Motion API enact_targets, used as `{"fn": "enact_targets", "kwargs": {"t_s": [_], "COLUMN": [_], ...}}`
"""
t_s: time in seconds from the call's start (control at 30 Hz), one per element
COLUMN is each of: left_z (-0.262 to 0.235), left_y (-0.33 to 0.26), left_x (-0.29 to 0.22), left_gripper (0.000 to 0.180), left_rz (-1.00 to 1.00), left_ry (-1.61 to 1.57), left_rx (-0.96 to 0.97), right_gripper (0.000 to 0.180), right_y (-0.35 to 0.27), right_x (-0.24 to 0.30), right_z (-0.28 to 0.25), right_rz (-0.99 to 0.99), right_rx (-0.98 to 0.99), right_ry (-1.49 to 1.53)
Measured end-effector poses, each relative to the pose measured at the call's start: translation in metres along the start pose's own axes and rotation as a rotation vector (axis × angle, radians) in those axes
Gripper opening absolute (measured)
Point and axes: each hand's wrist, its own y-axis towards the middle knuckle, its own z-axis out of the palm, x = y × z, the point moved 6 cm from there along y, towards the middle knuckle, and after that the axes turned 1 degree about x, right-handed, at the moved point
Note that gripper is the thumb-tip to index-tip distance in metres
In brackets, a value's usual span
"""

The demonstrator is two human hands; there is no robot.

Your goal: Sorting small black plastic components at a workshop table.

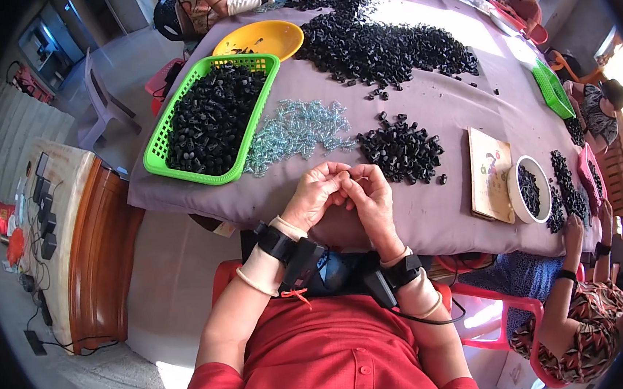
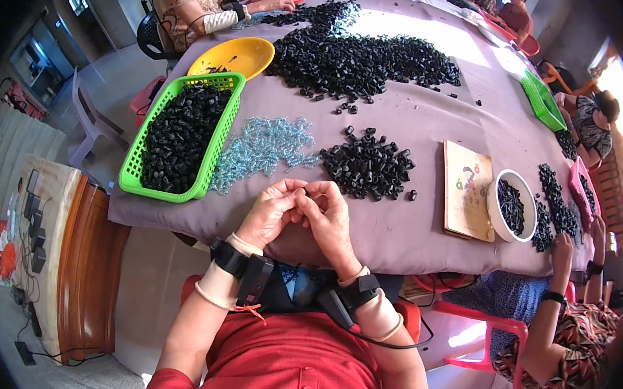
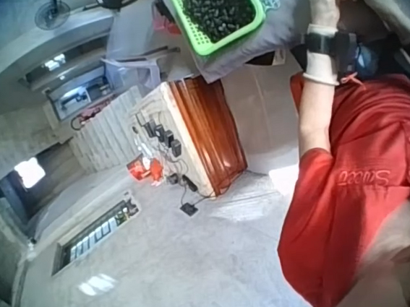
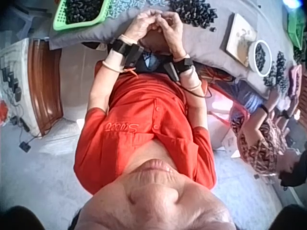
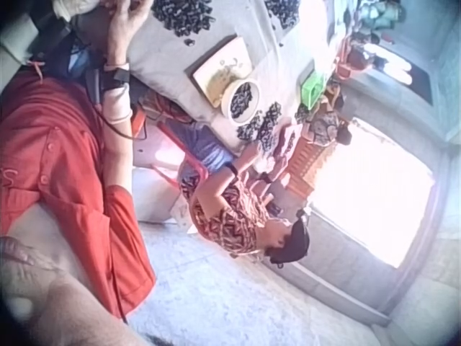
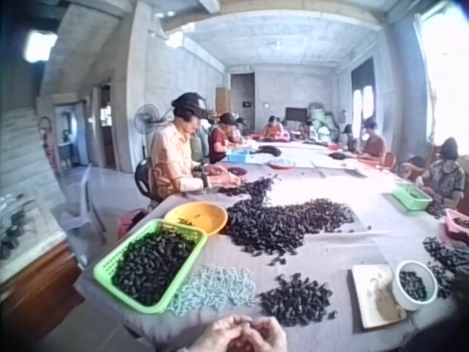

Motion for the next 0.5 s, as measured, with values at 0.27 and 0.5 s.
{"fn": "enact_targets", "kwargs": {"t_s": [0.27,0.5], "left_z": [0.0035,0.0047], "left_y": [-0.0044,-0.0059], "left_x": [-0.0047,-0.0066], "left_gripper": [0.017,0.02], "left_rz": [-0.043,-0.035], "left_ry": [-0.071,-0.08], "left_rx": [-0.075,-0.078], "right_gripper": [0.025,0.025], "right_y": [0.0019,0.002], "right_x": [-0.0008,0.0058], "right_z": [0.0001,0.0017], "right_rz": [-0.049,-0.037], "right_rx": [0.046,0.151], "right_ry": [-0.15,-0.22]}}
